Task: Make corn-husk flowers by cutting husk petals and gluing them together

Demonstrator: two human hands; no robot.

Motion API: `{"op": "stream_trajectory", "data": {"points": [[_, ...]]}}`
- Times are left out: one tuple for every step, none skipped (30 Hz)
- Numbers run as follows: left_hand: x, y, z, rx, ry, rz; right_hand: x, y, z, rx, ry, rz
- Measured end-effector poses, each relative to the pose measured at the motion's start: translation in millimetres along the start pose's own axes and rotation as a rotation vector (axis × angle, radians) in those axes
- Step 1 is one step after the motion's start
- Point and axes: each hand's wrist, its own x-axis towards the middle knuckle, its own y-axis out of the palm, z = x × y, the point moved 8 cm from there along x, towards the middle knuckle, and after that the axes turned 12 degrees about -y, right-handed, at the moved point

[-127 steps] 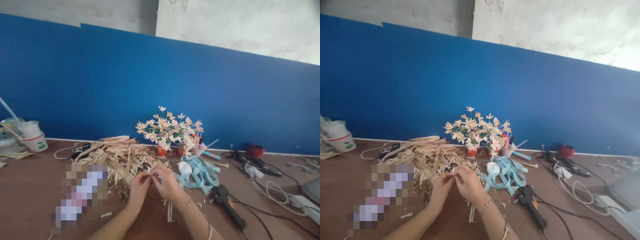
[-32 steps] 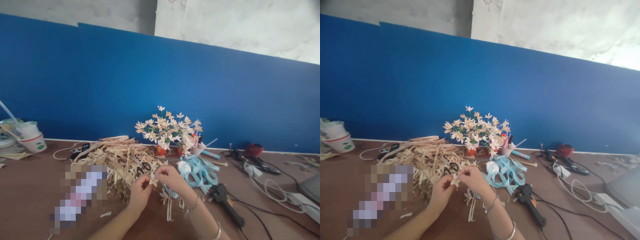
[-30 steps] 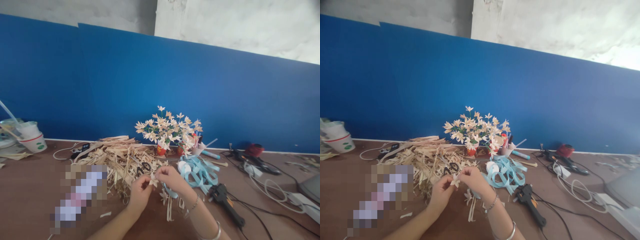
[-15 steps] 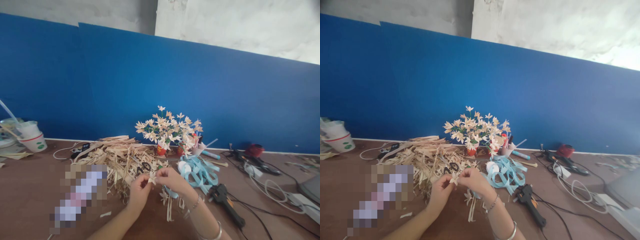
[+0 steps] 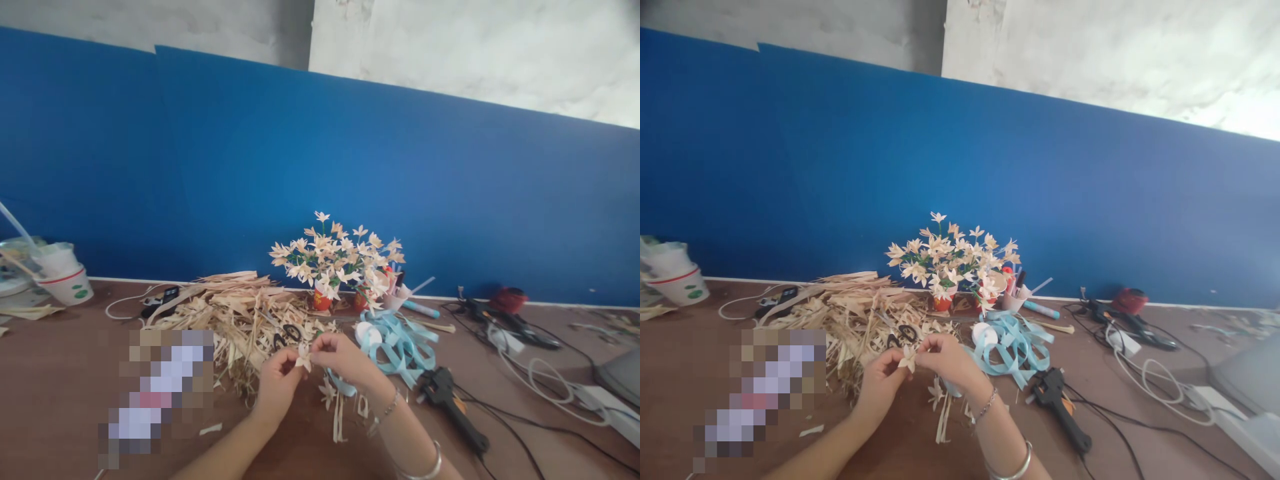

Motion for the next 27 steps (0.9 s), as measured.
{"op": "stream_trajectory", "data": {"points": [[-0.2, -0.1, -0.5, -0.010, -0.005, -0.002, -0.1, -0.5, 0.5, -0.013, -0.002, -0.001], [-0.2, -0.3, -0.6, -0.021, -0.015, -0.004, -0.1, -0.8, 1.4, -0.022, -0.009, 0.001], [-0.2, -0.6, -0.4, -0.035, -0.027, -0.007, -0.2, -1.2, 2.4, -0.030, -0.018, 0.003], [0.0, -1.1, 0.2, -0.047, -0.043, -0.013, -0.4, -1.6, 3.1, -0.035, -0.025, 0.005], [0.2, -1.7, 1.2, -0.056, -0.061, -0.019, -0.6, -2.0, 3.3, -0.039, -0.026, 0.008], [0.5, -2.5, 2.2, -0.061, -0.079, -0.028, -0.8, -2.4, 2.9, -0.043, -0.022, 0.010], [0.8, -3.5, 3.4, -0.062, -0.095, -0.038, -1.0, -2.8, 1.8, -0.045, -0.012, 0.013], [1.1, -4.6, 4.2, -0.063, -0.107, -0.050, -1.1, -3.2, 0.4, -0.048, -0.002, 0.017], [1.4, -5.7, 4.8, -0.064, -0.113, -0.061, -1.1, -3.7, -1.0, -0.052, 0.006, 0.022], [1.7, -6.5, 5.2, -0.065, -0.116, -0.069, -1.0, -4.2, -2.1, -0.056, 0.012, 0.031], [2.1, -6.9, 5.7, -0.070, -0.117, -0.073, -1.0, -5.3, -3.1, -0.061, 0.017, 0.041], [2.5, -7.0, 6.3, -0.077, -0.118, -0.074, -1.3, -7.2, -3.5, -0.066, 0.022, 0.050], [3.0, -6.6, 7.0, -0.086, -0.119, -0.071, -2.0, -10.4, -3.2, -0.072, 0.024, 0.059], [3.6, -5.8, 7.9, -0.095, -0.120, -0.064, -3.5, -14.9, -2.3, -0.075, 0.026, 0.065], [4.2, -4.8, 8.9, -0.104, -0.120, -0.055, -5.8, -21.0, -0.6, -0.079, 0.027, 0.069], [4.8, -3.8, 9.9, -0.115, -0.119, -0.049, -9.2, -28.4, 1.5, -0.085, 0.027, 0.074], [5.3, -2.8, 10.9, -0.126, -0.118, -0.043, -13.9, -36.9, 3.0, -0.091, 0.035, 0.081], [5.7, -1.9, 11.8, -0.136, -0.117, -0.037, -19.4, -46.6, 3.9, -0.110, 0.045, 0.087], [6.0, -1.0, 12.7, -0.148, -0.116, -0.032, -26.0, -56.3, 3.4, -0.147, 0.065, 0.101], [6.2, -0.1, 13.5, -0.157, -0.117, -0.026, -33.1, -67.7, 1.5, -0.182, 0.091, 0.092], [6.3, 0.7, 14.3, -0.163, -0.120, -0.020, -40.6, -79.4, -2.6, -0.222, 0.132, 0.070], [6.4, 1.5, 14.7, -0.165, -0.120, -0.014, -48.1, -91.1, -7.8, -0.264, 0.176, 0.033], [6.4, 2.1, 14.8, -0.164, -0.119, -0.010, -55.1, -102.0, -13.3, -0.307, 0.214, -0.020], [6.4, 2.5, 14.8, -0.161, -0.116, -0.008, -61.2, -110.5, -18.9, -0.346, 0.242, -0.073], [6.6, 2.6, 14.7, -0.161, -0.113, -0.008, -66.0, -116.1, -23.9, -0.386, 0.254, -0.118], [6.9, 2.6, 14.6, -0.165, -0.109, -0.008, -69.1, -118.5, -28.4, -0.431, 0.251, -0.151], [7.3, 2.6, 14.6, -0.170, -0.107, -0.007, -70.6, -117.8, -32.3, -0.479, 0.235, -0.167]]}}
